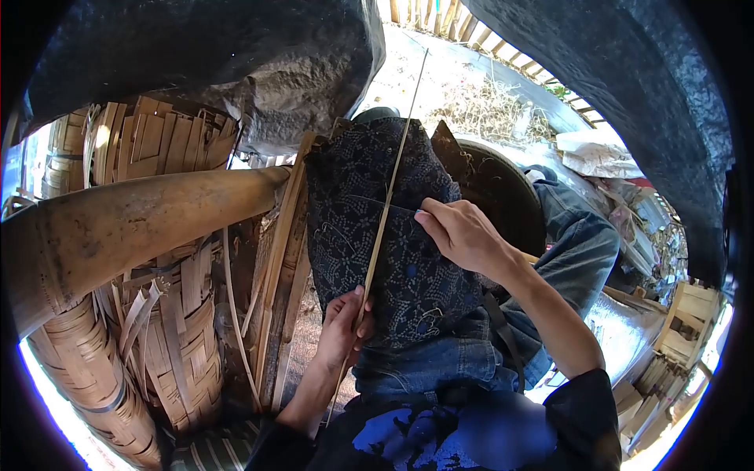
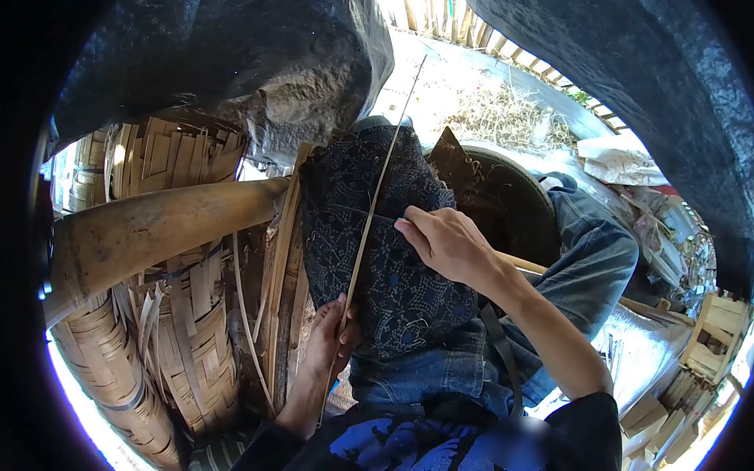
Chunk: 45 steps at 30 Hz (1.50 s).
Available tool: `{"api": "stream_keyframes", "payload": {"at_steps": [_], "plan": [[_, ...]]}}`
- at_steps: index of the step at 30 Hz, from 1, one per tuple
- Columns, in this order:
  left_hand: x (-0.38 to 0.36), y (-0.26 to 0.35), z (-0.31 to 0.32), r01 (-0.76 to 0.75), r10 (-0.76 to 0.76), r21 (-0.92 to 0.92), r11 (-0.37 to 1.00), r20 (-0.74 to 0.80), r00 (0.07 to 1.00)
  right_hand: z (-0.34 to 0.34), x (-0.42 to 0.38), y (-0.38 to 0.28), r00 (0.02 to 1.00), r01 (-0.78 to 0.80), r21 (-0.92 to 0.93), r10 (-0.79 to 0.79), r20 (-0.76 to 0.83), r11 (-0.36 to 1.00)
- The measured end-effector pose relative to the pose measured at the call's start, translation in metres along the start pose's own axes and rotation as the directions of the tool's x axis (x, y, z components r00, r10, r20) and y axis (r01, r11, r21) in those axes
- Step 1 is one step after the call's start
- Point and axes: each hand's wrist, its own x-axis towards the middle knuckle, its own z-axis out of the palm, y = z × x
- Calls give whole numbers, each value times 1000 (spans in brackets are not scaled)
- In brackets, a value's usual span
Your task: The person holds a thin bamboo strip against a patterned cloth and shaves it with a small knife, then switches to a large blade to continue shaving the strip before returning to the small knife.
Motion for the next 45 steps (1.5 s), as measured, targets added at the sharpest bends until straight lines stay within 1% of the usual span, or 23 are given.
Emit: {"api": "stream_keyframes", "payload": {"at_steps": [1, 2, 4, 8, 10, 14, 16, 17, 19, 20, 22, 24, 26, 28, 29, 31, 32, 36, 38, 39, 41, 42, 45], "plan": [[0, -1, -1, 4, -4, -1, 1000, -1, 1000, 1, 0, 1, 998, 43, -72, -46, -41, 996], [1, -2, -3, -7, 7, -12, 1000, 21, 1000, 0, 0, 1, 998, 41, -71, -44, -39, 997], [1, -2, -4, -17, 18, -23, 1000, 39, 999, -2, 2, -1, 1000, 22, -142, -22, -3, 990], [3, -3, -8, 2, 2, -65, 998, 69, 998, 4, -2, 7, 999, 33, -117, -37, -32, 993], [4, -3, -9, 5, 0, -71, 997, 81, 997, 7, -5, 12, 998, 2, 34, 0, -60, 999], [1, 0, -7, 19, -14, -62, 998, 66, 998, 6, -2, 12, 999, 29, 25, -28, -36, 999], [2, 0, -6, 13, -9, -58, 998, 68, 998, 4, 0, 9, 999, 48, -50, -49, -14, 998], [2, 0, -5, 7, -5, -52, 999, 51, 999, 1, 1, 6, 999, 48, -49, -48, -13, 998], [2, -1, -5, 6, -4, -44, 999, 35, 999, -5, 4, 2, 998, 49, -171, -41, 50, 984], [3, -2, -5, -4, 5, -48, 999, 32, 999, -6, 4, 2, 998, 44, -170, -37, 47, 984], [4, -2, -5, -13, 14, -44, 999, 33, 999, -8, 3, 1, 991, -1, -192, 27, 133, 981], [3, -1, -5, 46, -41, -141, 989, 35, 999, -3, -4, 6, 996, 4, -186, 13, 93, 983], [3, 0, -2, 45, -41, -163, 986, 29, 999, -4, -13, 7, 998, 25, -179, -15, 60, 983], [3, -1, -1, 50, -47, -169, 984, 22, 999, -8, -27, 6, 997, -47, -206, 59, 51, 977], [3, -2, -2, 43, -39, -171, 984, 24, 999, -9, -31, 6, 997, -40, -211, 52, 50, 977], [5, -1, -3, 40, -35, -181, 983, 29, 999, -10, -40, 5, 986, -86, -121, 67, -151, 989], [7, -1, -3, 38, -33, -183, 982, 30, 999, -15, -46, -1, 957, -197, 4, 193, -216, 980], [5, -1, -4, 25, -22, -156, 987, 22, 1000, -18, -51, -9, 951, -214, 63, 222, -216, 975], [7, 0, -2, 22, -18, -150, 988, 31, 999, -13, -47, -8, 988, -121, -41, 116, -97, 992], [6, 1, -1, 24, -21, -142, 990, 23, 1000, -11, -44, -9, 988, -123, -44, 118, -97, 991], [5, 2, -1, 23, -22, -136, 990, 8, 1000, -7, -36, -9, 995, -70, -115, 61, -78, 991], [4, 1, -1, 22, -21, -143, 990, 11, 1000, -5, -33, -9, 996, -67, -114, 59, -74, 991], [5, 1, -1, 19, -15, -150, 988, 26, 1000, -2, -29, -5, 997, -54, -194, 41, -69, 980]]}}
